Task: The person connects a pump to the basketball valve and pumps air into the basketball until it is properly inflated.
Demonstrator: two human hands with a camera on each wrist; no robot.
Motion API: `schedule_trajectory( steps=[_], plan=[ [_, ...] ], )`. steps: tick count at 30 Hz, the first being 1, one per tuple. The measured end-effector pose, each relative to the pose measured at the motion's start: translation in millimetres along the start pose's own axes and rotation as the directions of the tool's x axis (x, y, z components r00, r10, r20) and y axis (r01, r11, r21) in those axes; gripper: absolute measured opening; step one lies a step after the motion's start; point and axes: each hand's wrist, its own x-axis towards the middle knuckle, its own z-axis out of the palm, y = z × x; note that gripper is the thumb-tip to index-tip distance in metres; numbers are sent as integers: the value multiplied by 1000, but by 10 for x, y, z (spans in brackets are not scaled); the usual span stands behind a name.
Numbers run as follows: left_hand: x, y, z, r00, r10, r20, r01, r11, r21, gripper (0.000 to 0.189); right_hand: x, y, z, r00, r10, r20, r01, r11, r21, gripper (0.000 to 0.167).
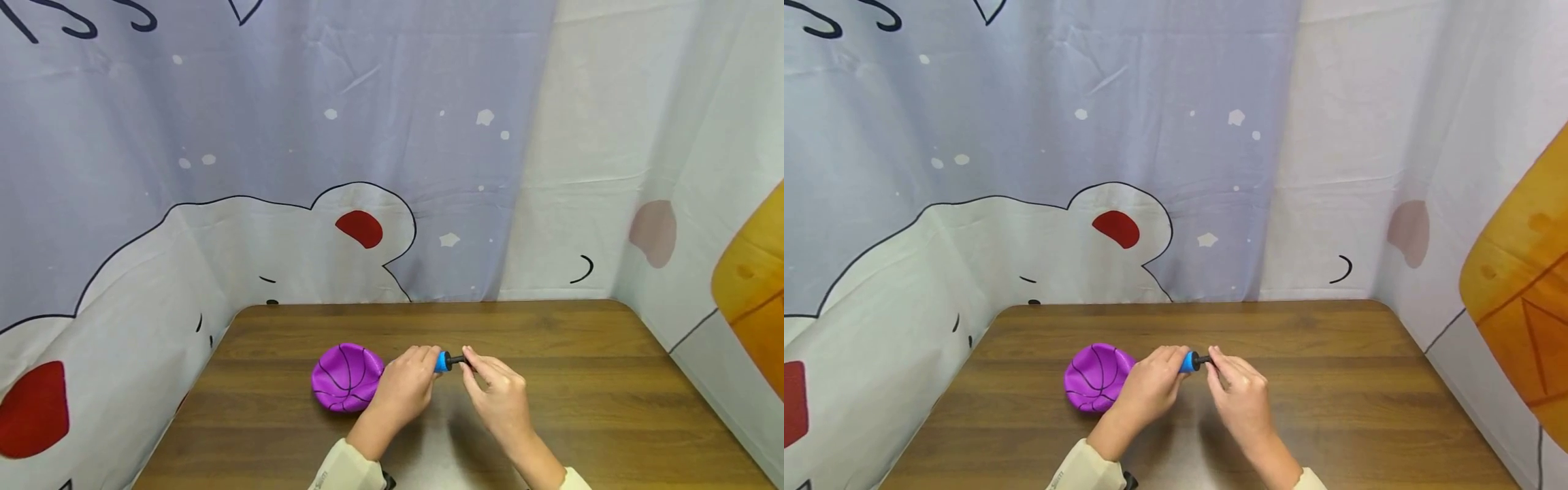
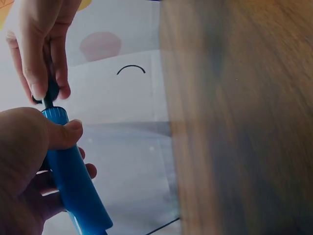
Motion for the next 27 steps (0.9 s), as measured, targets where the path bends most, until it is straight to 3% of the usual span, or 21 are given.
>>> schedule_trajectory(
  steps=[5,12,20,27],
  plan=[
    [-9,-6,13,1000,22,3,-22,1000,-17,39,-5,21,-9,999,2,34,-3,1000,25,29],
    [6,-41,-8,998,14,58,-13,1000,-27,40,100,180,-234,994,-55,-96,51,998,-46,26],
    [5,-57,-27,999,2,44,-1,1000,-17,40,211,292,-507,990,-32,-134,18,994,-105,26],
    [-10,-56,-27,1000,1,16,-2,1000,22,38,148,282,-430,988,39,-150,-51,996,-75,32]
  ],
)
